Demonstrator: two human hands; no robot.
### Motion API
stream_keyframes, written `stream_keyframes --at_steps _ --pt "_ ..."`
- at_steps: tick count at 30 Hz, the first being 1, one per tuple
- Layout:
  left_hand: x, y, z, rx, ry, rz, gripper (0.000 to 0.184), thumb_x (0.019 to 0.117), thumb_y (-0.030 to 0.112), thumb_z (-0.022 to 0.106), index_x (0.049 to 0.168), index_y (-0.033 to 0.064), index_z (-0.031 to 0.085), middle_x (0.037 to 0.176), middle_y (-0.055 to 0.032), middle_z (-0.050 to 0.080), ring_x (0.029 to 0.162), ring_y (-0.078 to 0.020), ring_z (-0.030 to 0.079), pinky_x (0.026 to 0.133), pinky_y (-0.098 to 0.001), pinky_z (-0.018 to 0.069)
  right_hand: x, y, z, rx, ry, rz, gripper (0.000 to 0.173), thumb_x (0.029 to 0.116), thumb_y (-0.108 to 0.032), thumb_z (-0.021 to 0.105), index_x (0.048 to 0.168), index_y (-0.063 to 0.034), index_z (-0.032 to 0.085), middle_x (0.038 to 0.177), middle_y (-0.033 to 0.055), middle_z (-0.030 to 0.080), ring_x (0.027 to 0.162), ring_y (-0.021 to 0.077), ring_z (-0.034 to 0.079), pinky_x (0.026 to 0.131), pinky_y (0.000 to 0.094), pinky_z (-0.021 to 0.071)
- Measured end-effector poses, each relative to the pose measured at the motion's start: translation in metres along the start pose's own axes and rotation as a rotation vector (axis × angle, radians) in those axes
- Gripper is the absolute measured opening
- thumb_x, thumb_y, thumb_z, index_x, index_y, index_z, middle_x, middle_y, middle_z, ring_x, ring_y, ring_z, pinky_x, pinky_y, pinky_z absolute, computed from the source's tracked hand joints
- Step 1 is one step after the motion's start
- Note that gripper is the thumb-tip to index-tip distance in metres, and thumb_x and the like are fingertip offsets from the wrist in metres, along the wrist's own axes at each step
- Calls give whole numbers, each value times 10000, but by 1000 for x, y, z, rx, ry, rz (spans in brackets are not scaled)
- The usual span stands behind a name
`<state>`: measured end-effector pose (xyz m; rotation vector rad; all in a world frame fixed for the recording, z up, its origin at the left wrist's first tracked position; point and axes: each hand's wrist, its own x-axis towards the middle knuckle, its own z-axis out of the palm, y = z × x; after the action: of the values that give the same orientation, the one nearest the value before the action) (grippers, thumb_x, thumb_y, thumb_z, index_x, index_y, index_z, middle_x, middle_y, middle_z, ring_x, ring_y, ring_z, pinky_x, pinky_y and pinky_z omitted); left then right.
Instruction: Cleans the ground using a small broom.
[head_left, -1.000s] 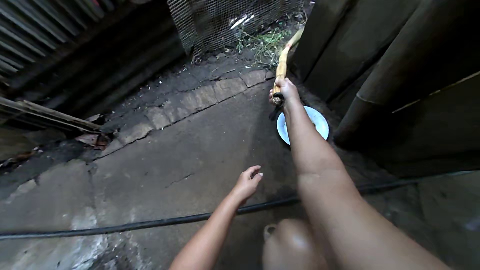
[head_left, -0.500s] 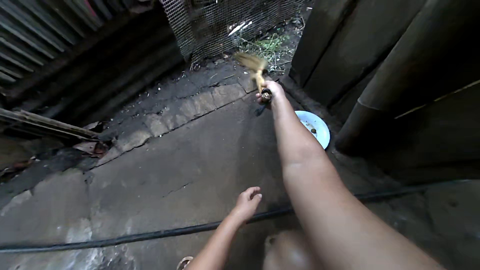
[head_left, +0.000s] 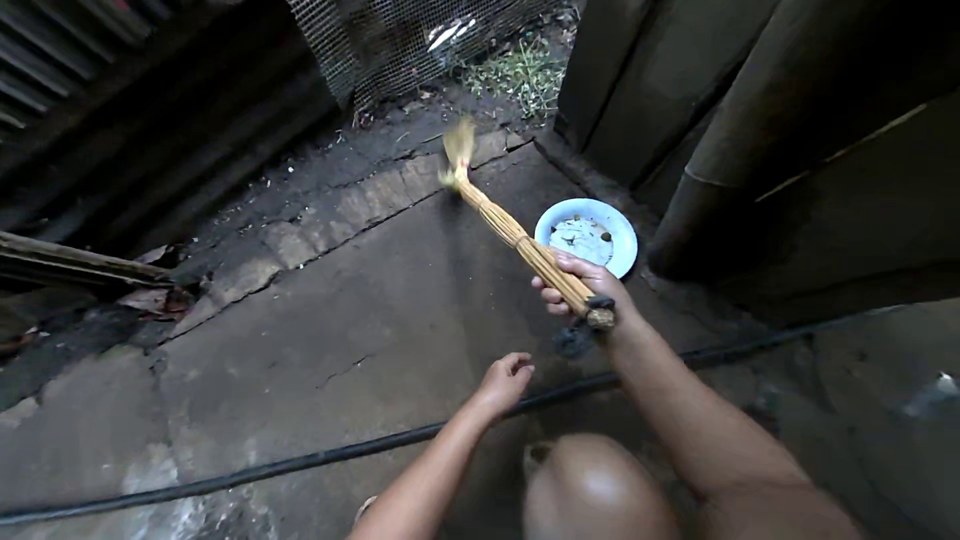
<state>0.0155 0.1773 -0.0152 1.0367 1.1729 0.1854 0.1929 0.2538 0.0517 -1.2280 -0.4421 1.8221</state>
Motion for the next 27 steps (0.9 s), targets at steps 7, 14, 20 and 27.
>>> stream_keyframes --at_steps 7,14,20,27 --pt "-4 17 16 68 -89 60 393 1106 150 439 1454 -26 486 1416 -223 556 1249 -270 580 1050 -410 465 27 -18 -5 -586 118 -356 562 1065 -106 490 1594 -125 301 1017 122 621 665 139 588 596 311 533" --pt "-5 18 16 85 -121 85 389 1105 176 446 1440 -12 512 1424 -212 561 1267 -274 583 1070 -431 464 37 52 -41 -705 139 -403 636 1102 -221 408 1660 -203 102 1090 176 639 692 214 629 636 411 572" --pt "-12 23 7 66 -97 24 389 1109 168 441 1450 -13 489 1430 -216 543 1234 -269 589 1032 -415 476 -1 52 -13 -650 202 -15 530 1125 -249 410 1628 -213 245 1014 133 616 655 161 579 597 324 519" --pt "-14 31 -6 32 -77 35 387 1112 182 437 1453 11 496 1433 -197 538 1184 -245 593 972 -387 489 3 70 -22 -699 161 -92 584 1128 -264 380 1652 -282 122 1015 143 614 679 184 601 625 360 542"
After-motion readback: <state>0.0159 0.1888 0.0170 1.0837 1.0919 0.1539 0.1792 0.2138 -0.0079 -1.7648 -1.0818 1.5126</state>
